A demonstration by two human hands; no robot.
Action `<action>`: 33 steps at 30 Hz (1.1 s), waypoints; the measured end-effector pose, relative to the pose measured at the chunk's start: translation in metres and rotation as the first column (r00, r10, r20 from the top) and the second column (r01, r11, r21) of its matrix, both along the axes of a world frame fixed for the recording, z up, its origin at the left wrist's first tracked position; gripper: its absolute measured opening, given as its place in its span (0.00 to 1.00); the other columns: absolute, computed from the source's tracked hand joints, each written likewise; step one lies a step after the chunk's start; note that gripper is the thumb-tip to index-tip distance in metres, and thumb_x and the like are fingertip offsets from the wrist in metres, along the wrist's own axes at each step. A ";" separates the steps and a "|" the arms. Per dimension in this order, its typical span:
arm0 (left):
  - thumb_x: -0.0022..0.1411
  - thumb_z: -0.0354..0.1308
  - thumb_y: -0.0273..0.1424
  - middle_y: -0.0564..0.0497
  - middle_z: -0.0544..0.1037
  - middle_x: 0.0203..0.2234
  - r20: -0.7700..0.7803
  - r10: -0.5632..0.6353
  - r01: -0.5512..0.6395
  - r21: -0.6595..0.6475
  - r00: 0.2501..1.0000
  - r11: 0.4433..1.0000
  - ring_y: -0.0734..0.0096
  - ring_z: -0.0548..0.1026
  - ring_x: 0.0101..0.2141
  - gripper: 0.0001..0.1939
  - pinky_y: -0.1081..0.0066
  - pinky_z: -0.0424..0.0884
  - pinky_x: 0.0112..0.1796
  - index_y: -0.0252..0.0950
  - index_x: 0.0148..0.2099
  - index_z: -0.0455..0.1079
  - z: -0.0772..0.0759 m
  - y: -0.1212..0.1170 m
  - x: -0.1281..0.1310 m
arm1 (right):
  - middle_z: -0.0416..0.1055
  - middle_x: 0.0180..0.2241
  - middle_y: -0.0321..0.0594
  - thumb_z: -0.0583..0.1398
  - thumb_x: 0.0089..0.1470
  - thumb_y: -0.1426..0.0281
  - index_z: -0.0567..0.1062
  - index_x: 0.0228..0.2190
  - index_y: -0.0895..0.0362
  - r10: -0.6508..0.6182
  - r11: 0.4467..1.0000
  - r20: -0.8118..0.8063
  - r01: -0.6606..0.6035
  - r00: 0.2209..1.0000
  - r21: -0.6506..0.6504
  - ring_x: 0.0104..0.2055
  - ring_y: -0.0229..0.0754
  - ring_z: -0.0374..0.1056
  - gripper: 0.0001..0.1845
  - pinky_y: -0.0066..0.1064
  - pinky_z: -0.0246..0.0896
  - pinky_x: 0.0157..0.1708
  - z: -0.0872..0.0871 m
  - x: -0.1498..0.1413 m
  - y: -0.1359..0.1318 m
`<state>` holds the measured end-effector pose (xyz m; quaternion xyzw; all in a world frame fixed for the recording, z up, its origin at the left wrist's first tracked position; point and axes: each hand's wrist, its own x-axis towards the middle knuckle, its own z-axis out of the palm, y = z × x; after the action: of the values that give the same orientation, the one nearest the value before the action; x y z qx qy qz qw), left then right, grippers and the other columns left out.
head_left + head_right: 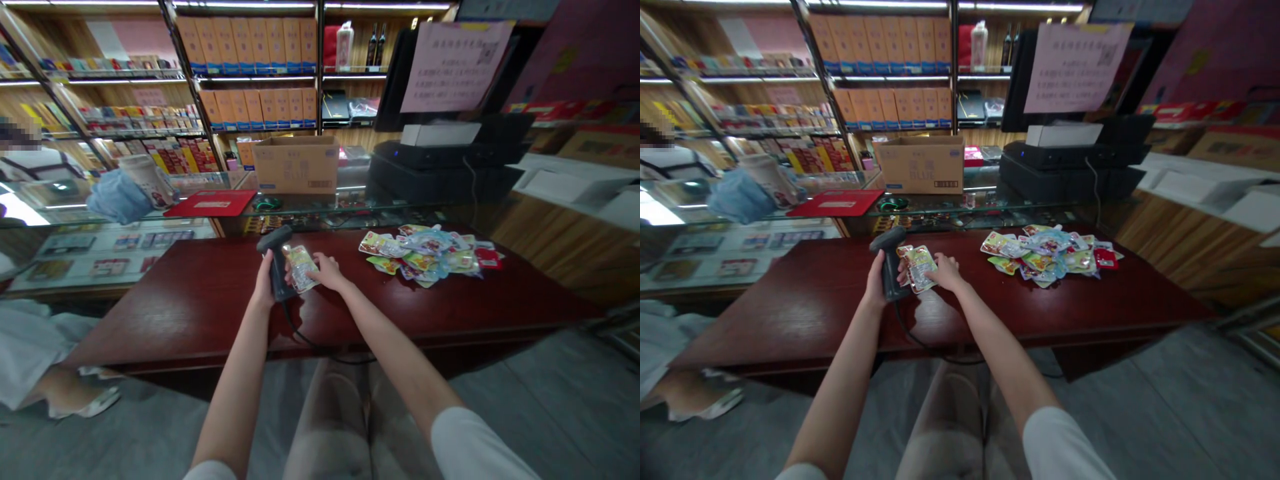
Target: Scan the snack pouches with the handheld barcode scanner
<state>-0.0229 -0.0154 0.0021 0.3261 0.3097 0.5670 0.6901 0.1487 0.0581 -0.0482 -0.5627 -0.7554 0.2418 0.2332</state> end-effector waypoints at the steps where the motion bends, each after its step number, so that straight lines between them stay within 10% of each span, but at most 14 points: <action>1: 0.57 0.55 0.60 0.57 0.64 0.14 -0.006 0.005 -0.005 0.012 1.000 1.000 0.78 0.62 0.14 0.29 0.76 0.60 0.16 0.36 0.30 0.63 0.000 0.000 0.001 | 0.73 0.54 0.48 0.67 0.49 0.63 0.65 0.59 0.56 -0.015 1.000 -0.022 0.015 1.000 -0.004 0.58 0.56 0.63 0.37 0.48 0.52 0.57 -0.002 0.001 0.002; 7: 0.58 0.57 0.57 0.56 0.65 0.15 -0.046 -0.024 0.027 0.056 0.999 0.998 0.78 0.63 0.14 0.27 0.77 0.61 0.16 0.36 0.28 0.63 -0.003 -0.001 0.003 | 0.76 0.42 0.44 0.69 0.38 0.73 0.72 0.49 0.59 -0.060 0.996 -0.338 0.034 0.939 -0.083 0.43 0.47 0.72 0.32 0.41 0.64 0.49 -0.011 0.015 0.017; 11: 0.58 0.59 0.53 0.56 0.67 0.18 -0.033 0.033 -0.029 0.104 0.999 0.994 0.79 0.63 0.15 0.24 0.77 0.61 0.15 0.35 0.33 0.67 -0.002 -0.002 0.006 | 0.76 0.32 0.35 0.67 0.35 0.74 0.72 0.33 0.56 -0.059 0.990 -0.616 -0.033 0.786 -0.138 0.36 0.43 0.72 0.18 0.38 0.68 0.42 -0.011 0.038 0.023; 16: 0.54 0.63 0.55 0.57 0.67 0.18 -0.068 -0.012 0.020 0.115 0.998 0.993 0.79 0.63 0.15 0.26 0.77 0.61 0.15 0.35 0.32 0.64 -0.003 -0.002 0.013 | 0.77 0.34 0.32 0.68 0.33 0.70 0.67 0.34 0.52 -0.121 0.992 -0.833 0.037 0.539 -0.120 0.38 0.43 0.73 0.23 0.37 0.70 0.41 -0.001 0.079 0.028; 26: 0.50 0.64 0.57 0.57 0.68 0.19 -0.183 -0.165 0.199 0.188 0.969 0.962 0.78 0.65 0.15 0.32 0.76 0.62 0.15 0.34 0.42 0.68 0.012 0.017 0.069 | 0.78 0.33 0.33 0.64 0.33 0.75 0.68 0.37 0.51 -0.133 0.982 -0.959 0.164 0.252 -0.093 0.39 0.47 0.75 0.25 0.47 0.73 0.44 0.037 0.174 0.053; 33: 0.50 0.63 0.59 0.56 0.70 0.20 -0.289 -0.206 0.278 0.234 0.935 0.932 0.77 0.67 0.16 0.33 0.76 0.62 0.16 0.34 0.41 0.67 0.020 0.040 0.117 | 0.78 0.41 0.38 0.61 0.39 0.72 0.69 0.43 0.50 -0.089 0.978 -0.970 0.203 0.225 -0.043 0.48 0.50 0.75 0.24 0.53 0.70 0.50 0.045 0.199 0.053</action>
<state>0.0937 0.0244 0.0219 0.5247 0.2737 0.4663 0.6576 0.3479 0.1108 -0.0031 -0.3504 -0.4052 0.4784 0.6958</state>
